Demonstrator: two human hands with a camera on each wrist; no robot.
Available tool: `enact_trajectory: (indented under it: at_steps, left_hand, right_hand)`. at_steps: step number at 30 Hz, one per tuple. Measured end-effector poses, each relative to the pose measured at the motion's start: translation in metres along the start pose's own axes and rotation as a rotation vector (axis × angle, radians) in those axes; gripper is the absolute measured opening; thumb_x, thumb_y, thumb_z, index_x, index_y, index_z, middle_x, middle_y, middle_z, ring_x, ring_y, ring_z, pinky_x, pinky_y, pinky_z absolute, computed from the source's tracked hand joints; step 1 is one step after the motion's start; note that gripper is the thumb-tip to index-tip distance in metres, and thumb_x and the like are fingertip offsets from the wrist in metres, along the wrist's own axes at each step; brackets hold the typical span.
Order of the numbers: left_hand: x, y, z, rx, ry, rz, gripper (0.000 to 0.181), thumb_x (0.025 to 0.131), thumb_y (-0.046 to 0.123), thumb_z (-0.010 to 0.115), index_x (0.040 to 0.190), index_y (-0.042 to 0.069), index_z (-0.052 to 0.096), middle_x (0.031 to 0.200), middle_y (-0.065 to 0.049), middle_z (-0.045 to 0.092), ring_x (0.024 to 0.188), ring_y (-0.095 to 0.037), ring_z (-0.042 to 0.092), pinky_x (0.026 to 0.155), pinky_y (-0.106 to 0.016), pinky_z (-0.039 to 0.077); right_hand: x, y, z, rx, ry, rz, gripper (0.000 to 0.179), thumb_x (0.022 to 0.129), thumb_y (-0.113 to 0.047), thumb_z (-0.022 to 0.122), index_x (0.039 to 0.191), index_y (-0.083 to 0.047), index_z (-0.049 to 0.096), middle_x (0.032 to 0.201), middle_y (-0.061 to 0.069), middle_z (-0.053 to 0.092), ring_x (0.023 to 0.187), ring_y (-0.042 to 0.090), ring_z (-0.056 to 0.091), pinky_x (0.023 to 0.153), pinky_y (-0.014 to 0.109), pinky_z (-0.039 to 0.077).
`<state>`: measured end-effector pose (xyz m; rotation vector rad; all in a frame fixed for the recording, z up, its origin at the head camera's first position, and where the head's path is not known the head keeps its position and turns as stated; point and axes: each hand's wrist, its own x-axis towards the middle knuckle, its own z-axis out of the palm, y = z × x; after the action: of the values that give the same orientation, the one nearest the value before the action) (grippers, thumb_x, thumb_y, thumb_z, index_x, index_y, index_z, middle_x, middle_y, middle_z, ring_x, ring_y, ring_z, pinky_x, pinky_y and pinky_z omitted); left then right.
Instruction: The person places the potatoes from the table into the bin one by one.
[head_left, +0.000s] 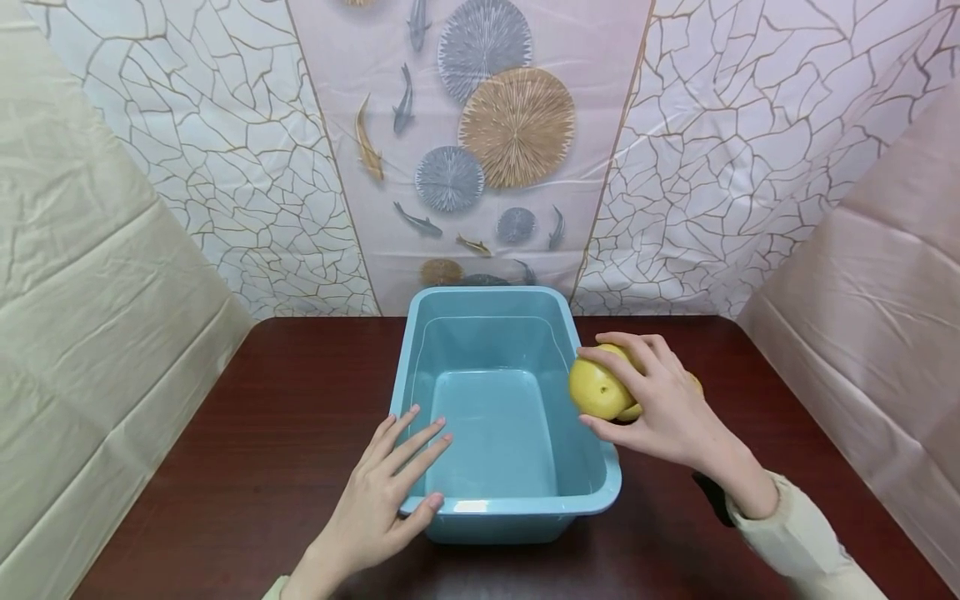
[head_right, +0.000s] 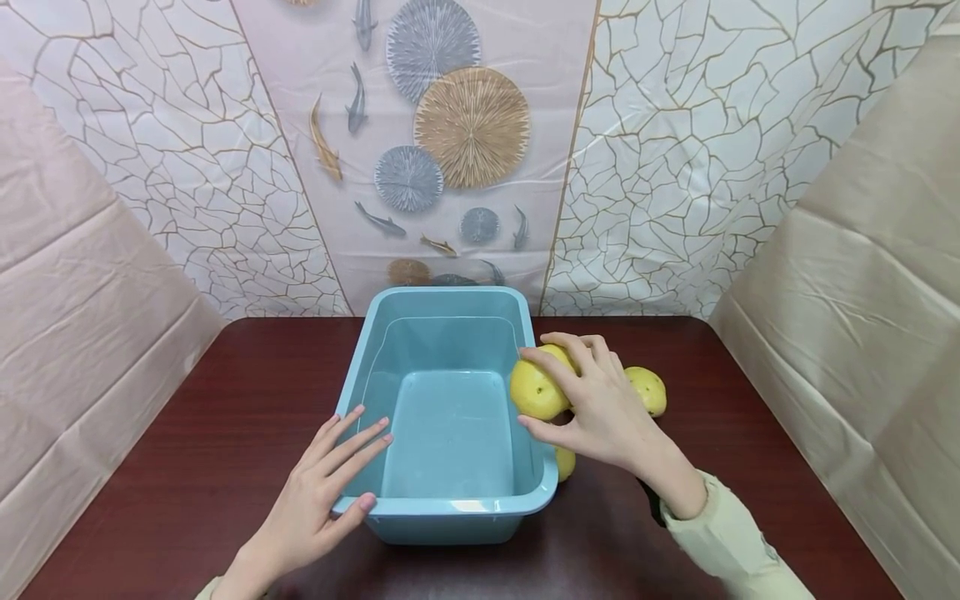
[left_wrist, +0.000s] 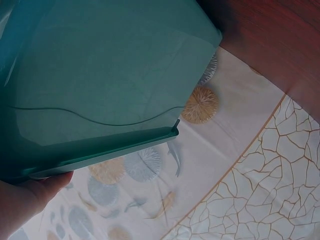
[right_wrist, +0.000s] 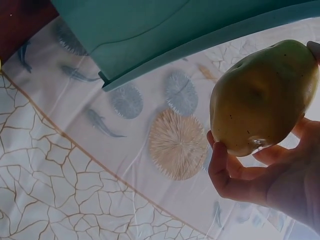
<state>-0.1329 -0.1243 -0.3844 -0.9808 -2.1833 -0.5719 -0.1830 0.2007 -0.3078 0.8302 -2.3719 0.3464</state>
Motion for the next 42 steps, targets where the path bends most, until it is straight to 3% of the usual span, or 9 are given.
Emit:
enact_trajectory:
  at_steps: [16,30,42]
  left_hand:
    - [0.001,0.001,0.0,-0.001,0.005,0.003,0.047,0.093,0.041,0.034,0.129,0.015,0.048,0.133,-0.003,0.049,0.132,-0.027,0.031,0.112,-0.038,0.013]
    - [0.001,0.0,0.0,-0.003,0.011,0.005,0.047,0.093,0.041,0.034,0.129,0.014,0.049,0.132,-0.004,0.05,0.132,-0.028,0.031,0.113,-0.036,0.011]
    - [0.0,-0.001,0.0,-0.002,0.007,0.002,0.047,0.093,0.041,0.034,0.129,0.015,0.048,0.132,-0.004,0.049,0.132,-0.027,0.031,0.113,-0.036,0.011]
  right_hand:
    - [0.01,-0.004,0.009,0.069,-0.05,-0.063,0.065,0.062,-0.046,0.07,0.121,-0.026,0.052,0.122,0.004,0.048,0.1,0.019,0.04,0.074,0.034,0.035]
    - [0.021,-0.008,0.011,0.065,-0.136,-0.127,0.065,0.062,-0.047,0.069,0.121,-0.029,0.05,0.123,0.0,0.046,0.106,0.016,0.039,0.076,0.037,0.037]
    - [0.028,-0.01,0.01,0.104,-0.205,-0.19,0.062,0.062,-0.049,0.07,0.119,-0.033,0.05,0.122,-0.004,0.045,0.104,0.012,0.037,0.071,0.031,0.039]
